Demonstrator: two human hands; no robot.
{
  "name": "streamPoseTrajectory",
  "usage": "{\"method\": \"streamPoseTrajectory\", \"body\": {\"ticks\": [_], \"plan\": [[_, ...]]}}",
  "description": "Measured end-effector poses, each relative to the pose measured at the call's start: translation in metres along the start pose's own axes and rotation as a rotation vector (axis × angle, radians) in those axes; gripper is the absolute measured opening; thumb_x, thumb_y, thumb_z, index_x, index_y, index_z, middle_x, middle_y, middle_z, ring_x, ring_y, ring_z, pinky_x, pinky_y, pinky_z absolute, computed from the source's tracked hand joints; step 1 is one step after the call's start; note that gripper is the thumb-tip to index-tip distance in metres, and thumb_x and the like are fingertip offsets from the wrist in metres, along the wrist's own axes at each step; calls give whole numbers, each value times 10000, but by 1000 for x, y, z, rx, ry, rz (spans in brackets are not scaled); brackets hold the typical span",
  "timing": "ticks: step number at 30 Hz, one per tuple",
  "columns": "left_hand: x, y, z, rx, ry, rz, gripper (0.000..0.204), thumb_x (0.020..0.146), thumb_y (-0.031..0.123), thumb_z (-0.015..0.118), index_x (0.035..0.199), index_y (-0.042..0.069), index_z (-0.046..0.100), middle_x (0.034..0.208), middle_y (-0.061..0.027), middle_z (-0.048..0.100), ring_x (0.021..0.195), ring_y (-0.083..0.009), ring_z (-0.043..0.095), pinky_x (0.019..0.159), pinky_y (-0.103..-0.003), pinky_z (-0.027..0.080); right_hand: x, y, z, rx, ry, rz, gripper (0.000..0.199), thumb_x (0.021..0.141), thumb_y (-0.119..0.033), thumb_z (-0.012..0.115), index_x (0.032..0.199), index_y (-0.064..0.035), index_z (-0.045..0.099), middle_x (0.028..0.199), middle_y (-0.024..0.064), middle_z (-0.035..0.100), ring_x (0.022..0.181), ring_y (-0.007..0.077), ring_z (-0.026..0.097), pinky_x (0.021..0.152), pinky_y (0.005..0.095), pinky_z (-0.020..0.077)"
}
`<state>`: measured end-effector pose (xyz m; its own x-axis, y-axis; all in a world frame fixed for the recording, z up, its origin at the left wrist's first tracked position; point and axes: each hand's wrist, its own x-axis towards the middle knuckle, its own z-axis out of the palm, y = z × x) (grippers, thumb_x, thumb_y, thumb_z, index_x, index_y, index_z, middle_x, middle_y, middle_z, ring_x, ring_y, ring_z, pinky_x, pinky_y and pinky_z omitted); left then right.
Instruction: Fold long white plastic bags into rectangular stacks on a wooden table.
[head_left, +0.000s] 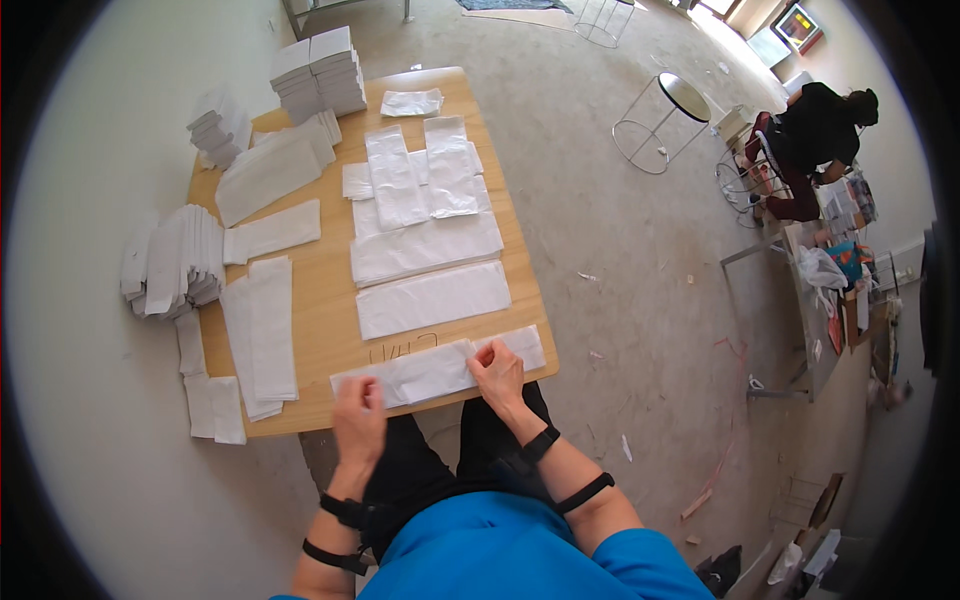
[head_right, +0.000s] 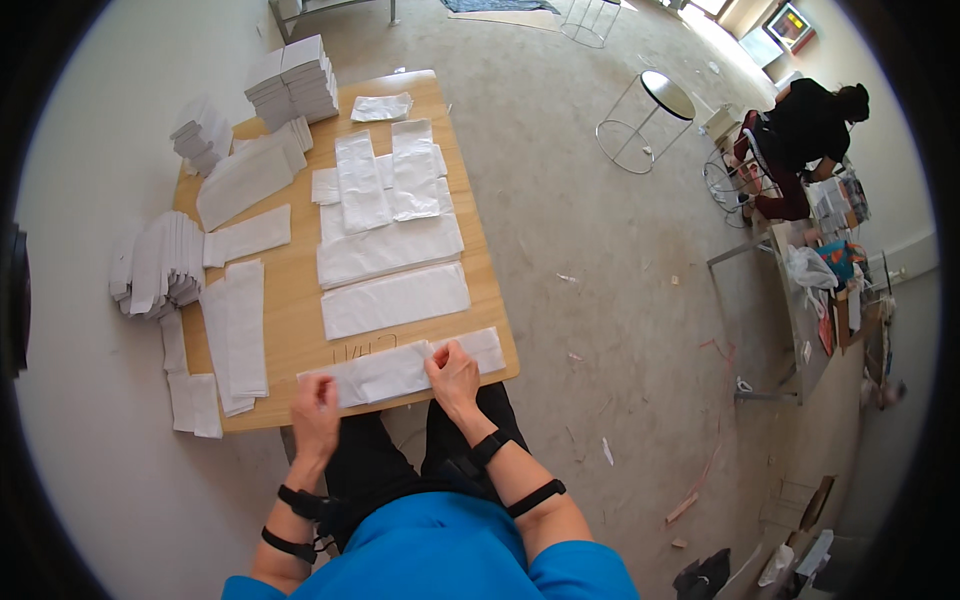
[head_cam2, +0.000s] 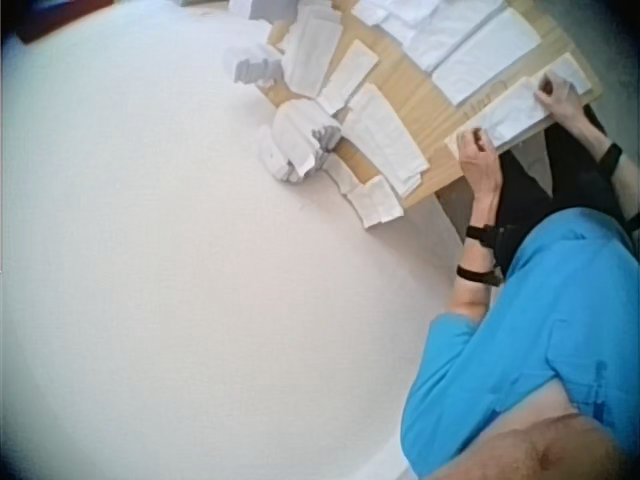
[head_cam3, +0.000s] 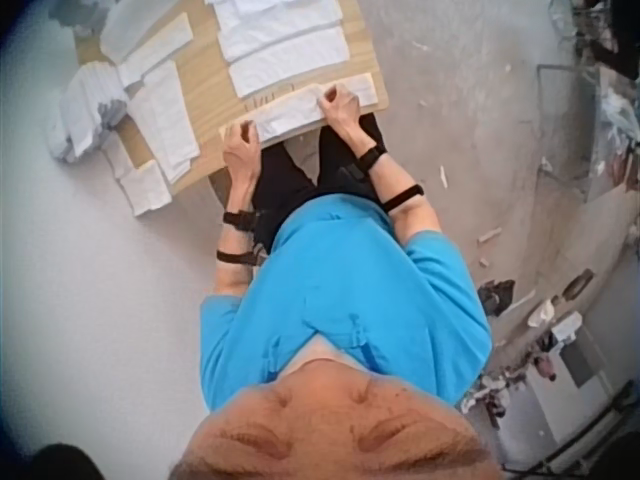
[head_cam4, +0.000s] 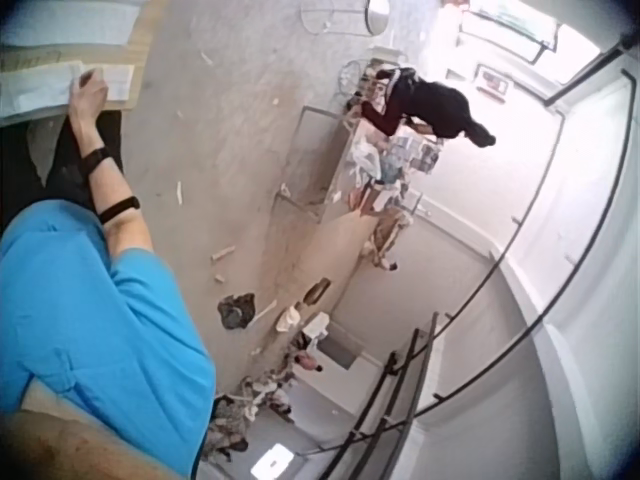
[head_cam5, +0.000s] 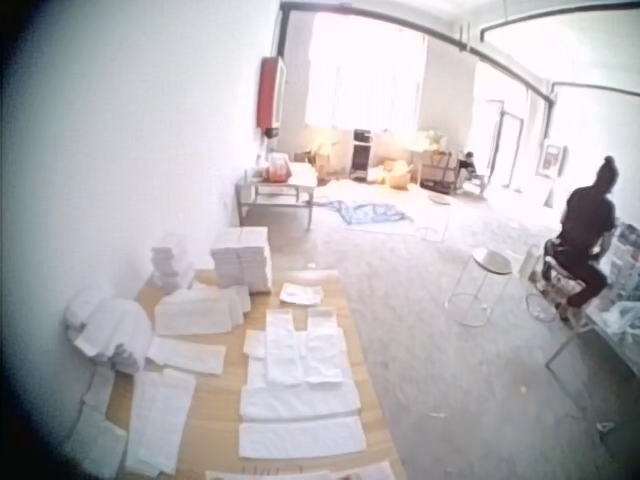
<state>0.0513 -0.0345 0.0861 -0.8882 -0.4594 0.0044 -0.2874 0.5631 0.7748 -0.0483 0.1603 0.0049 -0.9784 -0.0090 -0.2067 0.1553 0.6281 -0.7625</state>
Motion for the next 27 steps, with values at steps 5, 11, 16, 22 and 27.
{"method": "streamPoseTrajectory", "body": {"ticks": [5,11,16,22,27], "plan": [[-1,-1,95,-295,-259,-42,143,906,126,556,926,-7,604,811,-142,597,716,-261,588,654,-364,471,-3,-4,4,35,-1,-15,181,752,-178,697,778,-26,601,682,130,652,669,313,658,633,397,515],[6,-21,114,-357,-341,-225,198,952,179,527,938,-6,595,796,-117,639,710,-182,618,669,-308,495,-9,-10,-2,109,-13,-52,171,758,-168,695,795,-20,617,690,132,657,673,301,663,624,384,515],[9,-17,104,-397,-421,-258,230,993,221,500,1016,7,579,813,-41,630,741,-99,581,703,-252,496,-18,-6,-6,120,-103,-78,159,766,-168,685,829,-23,667,720,132,667,680,295,664,627,377,515],[11,-13,100,-433,-419,-216,232,950,227,584,1011,5,613,803,-16,621,734,-80,556,684,-231,475,-22,-6,-5,42,-61,-127,156,778,-203,672,787,-49,696,743,129,673,692,295,661,636,382,515],[12,-21,102,-421,-423,-245,215,917,220,615,936,8,641,775,-40,642,695,-103,568,664,-248,475,-20,-10,-6,53,-140,-102,173,786,-194,716,803,-23,704,708,111,675,624,202,638,607,316,499]]}}
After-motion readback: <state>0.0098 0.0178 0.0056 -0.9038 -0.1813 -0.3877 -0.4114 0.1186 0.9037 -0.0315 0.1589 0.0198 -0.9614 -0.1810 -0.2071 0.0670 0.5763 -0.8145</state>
